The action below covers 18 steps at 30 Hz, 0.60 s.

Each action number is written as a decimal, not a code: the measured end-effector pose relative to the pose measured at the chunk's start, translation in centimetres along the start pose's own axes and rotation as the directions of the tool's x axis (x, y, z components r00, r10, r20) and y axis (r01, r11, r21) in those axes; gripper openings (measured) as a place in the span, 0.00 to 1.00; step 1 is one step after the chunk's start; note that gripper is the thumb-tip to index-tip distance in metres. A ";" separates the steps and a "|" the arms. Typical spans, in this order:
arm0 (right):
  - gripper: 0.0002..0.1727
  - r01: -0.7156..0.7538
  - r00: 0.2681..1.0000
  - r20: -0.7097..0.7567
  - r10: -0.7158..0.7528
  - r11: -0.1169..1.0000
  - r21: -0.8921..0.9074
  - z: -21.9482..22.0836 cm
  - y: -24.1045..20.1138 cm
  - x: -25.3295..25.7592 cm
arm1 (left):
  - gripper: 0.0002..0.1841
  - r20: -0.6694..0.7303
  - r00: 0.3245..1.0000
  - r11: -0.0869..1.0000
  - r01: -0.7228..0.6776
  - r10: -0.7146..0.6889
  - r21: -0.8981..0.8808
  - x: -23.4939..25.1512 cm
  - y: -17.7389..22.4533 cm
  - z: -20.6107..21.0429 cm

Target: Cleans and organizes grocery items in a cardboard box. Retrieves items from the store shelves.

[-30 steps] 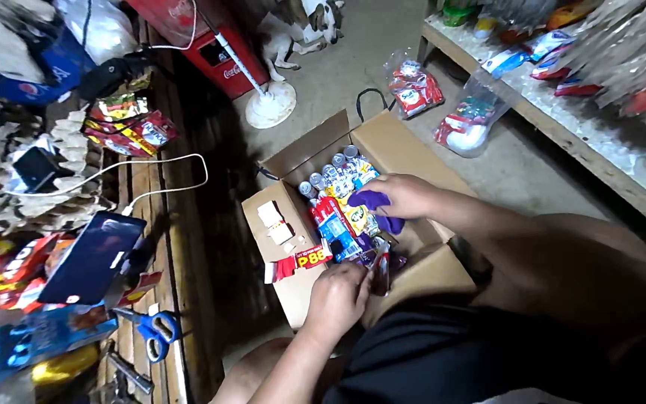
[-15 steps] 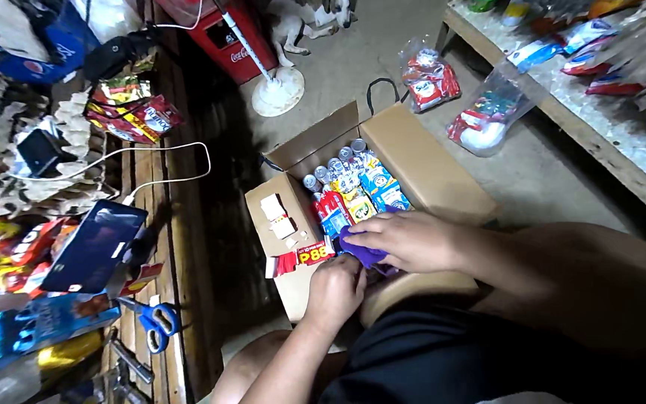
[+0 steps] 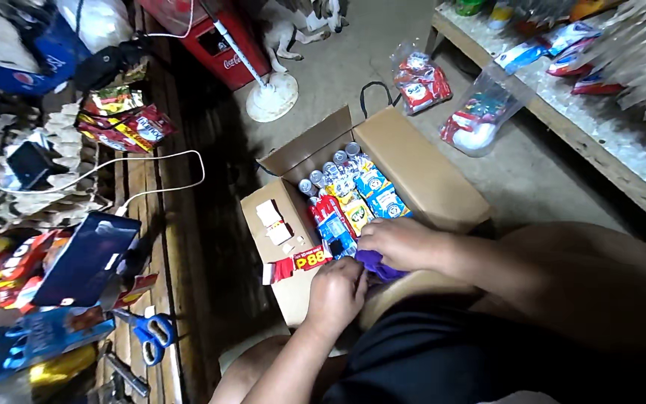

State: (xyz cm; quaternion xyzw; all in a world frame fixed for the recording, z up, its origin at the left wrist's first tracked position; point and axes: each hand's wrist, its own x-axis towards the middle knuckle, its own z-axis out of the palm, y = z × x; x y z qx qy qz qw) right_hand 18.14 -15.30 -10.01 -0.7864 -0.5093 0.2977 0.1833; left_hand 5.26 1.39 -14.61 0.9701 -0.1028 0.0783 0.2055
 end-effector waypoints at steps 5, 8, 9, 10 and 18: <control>0.17 0.043 0.997 -0.063 -0.042 0.999 0.012 0.4 0.4 0.5 | 0.09 -0.012 0.996 0.994 -0.082 0.084 0.071 -0.1 -0.2 -0.7; 0.17 0.025 0.993 -0.118 -0.023 1.000 0.012 0.6 1.0 1.0 | 0.09 -0.006 0.992 0.986 -0.121 0.123 0.111 -0.2 -0.1 -1.3; 0.17 0.014 0.992 -0.125 -0.014 1.000 0.002 0.6 1.2 1.0 | 0.09 -0.001 0.992 0.985 -0.129 0.130 0.114 -0.2 0.0 -1.4; 0.17 0.002 0.992 -0.124 -0.003 1.000 -0.004 0.6 1.3 1.1 | 0.09 0.002 0.991 0.985 -0.132 0.133 0.113 -0.3 0.1 -1.6; 0.16 -0.037 0.967 -0.252 0.017 0.997 -0.073 2.0 2.5 2.1 | 0.07 0.067 0.991 0.994 -0.111 0.112 -0.020 -1.2 0.8 -2.7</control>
